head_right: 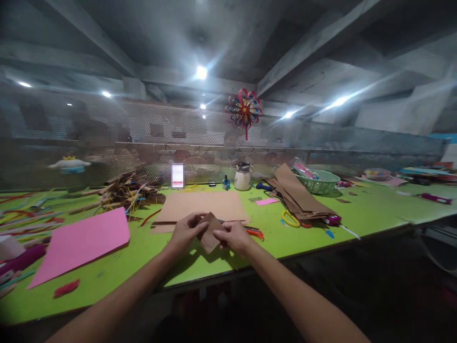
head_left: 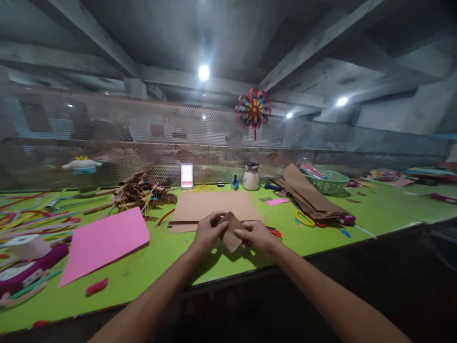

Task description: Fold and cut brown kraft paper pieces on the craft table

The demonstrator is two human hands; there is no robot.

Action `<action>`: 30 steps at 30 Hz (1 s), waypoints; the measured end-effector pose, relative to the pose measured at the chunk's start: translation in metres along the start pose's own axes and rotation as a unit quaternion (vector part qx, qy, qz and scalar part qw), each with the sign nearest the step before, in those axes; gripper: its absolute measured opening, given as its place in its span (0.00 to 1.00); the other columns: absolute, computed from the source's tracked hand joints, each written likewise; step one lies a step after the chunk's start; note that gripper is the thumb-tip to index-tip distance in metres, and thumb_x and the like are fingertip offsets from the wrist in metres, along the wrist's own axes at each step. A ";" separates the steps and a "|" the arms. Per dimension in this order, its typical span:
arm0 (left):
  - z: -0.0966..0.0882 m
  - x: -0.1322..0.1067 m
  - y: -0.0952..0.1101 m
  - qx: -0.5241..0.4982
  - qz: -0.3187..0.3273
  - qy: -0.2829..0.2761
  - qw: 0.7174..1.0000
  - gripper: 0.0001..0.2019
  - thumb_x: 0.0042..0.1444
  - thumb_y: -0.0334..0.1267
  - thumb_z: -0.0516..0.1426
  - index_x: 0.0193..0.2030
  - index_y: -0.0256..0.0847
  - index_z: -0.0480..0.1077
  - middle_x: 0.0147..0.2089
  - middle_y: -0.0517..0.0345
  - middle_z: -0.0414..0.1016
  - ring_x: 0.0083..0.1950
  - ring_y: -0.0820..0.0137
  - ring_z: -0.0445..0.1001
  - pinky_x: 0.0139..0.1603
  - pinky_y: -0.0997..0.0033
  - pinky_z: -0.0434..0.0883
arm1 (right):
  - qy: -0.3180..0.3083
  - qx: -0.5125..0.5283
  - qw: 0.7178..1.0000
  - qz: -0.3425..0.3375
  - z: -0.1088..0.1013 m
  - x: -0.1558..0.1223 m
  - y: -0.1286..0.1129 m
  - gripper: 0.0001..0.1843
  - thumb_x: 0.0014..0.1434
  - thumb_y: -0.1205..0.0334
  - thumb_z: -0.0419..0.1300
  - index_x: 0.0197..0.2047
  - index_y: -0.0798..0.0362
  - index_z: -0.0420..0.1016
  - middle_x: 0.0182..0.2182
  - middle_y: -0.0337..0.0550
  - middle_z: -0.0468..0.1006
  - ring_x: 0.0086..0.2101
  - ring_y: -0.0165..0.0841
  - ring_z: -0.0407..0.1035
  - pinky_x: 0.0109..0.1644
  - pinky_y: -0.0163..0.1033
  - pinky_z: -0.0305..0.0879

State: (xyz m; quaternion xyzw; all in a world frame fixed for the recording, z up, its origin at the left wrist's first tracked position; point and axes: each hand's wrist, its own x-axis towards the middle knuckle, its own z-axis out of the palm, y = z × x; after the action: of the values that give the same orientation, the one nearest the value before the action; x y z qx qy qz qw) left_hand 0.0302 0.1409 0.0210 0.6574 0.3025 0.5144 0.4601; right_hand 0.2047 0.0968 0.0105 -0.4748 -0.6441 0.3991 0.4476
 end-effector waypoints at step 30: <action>0.007 -0.008 -0.002 -0.041 -0.160 0.043 0.985 0.16 0.49 0.48 0.59 0.35 0.35 0.70 0.26 0.58 0.71 0.23 0.74 0.69 0.17 0.78 0.67 | -0.008 0.140 0.990 0.005 -0.015 0.026 0.015 0.18 0.50 0.46 0.63 0.29 0.54 0.71 0.19 0.32 0.65 0.19 0.23 0.55 0.23 0.31 0.53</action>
State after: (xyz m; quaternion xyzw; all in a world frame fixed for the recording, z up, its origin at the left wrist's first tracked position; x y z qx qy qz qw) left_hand 0.0346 0.1325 0.0158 0.5586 0.4021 0.4737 0.5494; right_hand 0.2191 0.1263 0.0059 -0.4078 -0.5832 0.4916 0.5020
